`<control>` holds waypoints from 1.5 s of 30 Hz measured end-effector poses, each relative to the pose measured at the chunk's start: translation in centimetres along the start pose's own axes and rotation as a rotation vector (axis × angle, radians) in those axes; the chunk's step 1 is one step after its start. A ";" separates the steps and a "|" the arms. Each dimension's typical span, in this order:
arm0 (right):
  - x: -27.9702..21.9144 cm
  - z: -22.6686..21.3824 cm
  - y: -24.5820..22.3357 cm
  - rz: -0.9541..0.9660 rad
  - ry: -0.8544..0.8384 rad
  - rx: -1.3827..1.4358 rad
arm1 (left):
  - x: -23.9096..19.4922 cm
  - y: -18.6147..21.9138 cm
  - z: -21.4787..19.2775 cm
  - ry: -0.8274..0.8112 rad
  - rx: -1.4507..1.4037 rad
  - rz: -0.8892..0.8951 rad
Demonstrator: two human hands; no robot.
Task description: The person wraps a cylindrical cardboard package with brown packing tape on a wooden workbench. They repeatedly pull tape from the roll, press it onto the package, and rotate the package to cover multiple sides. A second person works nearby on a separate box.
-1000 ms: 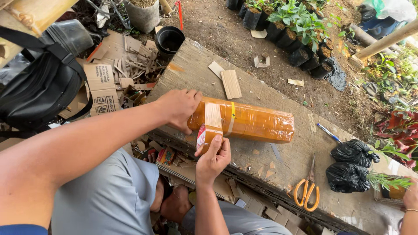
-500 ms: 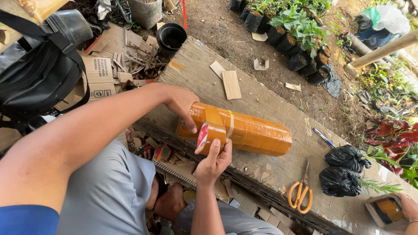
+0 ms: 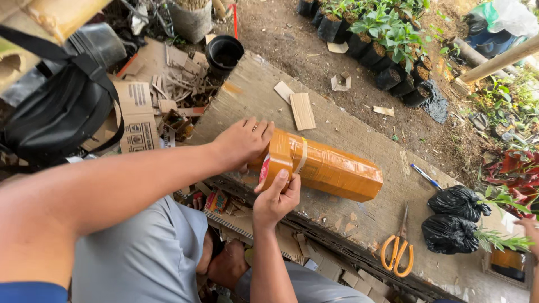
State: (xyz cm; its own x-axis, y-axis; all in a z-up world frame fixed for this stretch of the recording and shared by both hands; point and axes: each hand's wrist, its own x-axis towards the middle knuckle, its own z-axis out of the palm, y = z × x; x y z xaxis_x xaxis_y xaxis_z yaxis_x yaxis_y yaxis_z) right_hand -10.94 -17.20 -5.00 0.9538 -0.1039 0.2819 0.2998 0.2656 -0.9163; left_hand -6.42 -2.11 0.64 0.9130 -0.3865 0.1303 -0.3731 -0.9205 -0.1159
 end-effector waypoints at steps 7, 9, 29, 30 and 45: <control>-1.8 -0.4 -1.3 0.139 0.062 -0.057 | 0.5 0.4 -1.5 -0.195 -0.071 -0.032; -2.2 -0.8 -1.8 0.193 0.070 -0.053 | 0.9 0.3 -2.5 -0.269 -0.120 -0.024; 2.0 0.1 1.1 -0.100 -0.149 0.072 | -1.7 -0.5 -0.4 -0.101 -0.264 -0.088; 2.2 -0.1 1.2 -0.112 -0.160 0.045 | -1.5 0.7 -0.1 -0.118 -0.168 -0.101; -0.1 -1.4 -3.6 0.107 -0.090 -0.109 | 0.3 -0.7 -0.5 -0.315 -0.224 -0.093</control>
State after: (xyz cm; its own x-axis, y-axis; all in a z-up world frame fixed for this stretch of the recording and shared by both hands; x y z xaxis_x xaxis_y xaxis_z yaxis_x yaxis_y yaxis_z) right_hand -12.14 -19.48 -2.08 0.9796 0.0070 0.2009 0.1970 0.1647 -0.9665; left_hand -5.97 -1.66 1.25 0.9375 -0.2964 -0.1822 -0.2813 -0.9539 0.1041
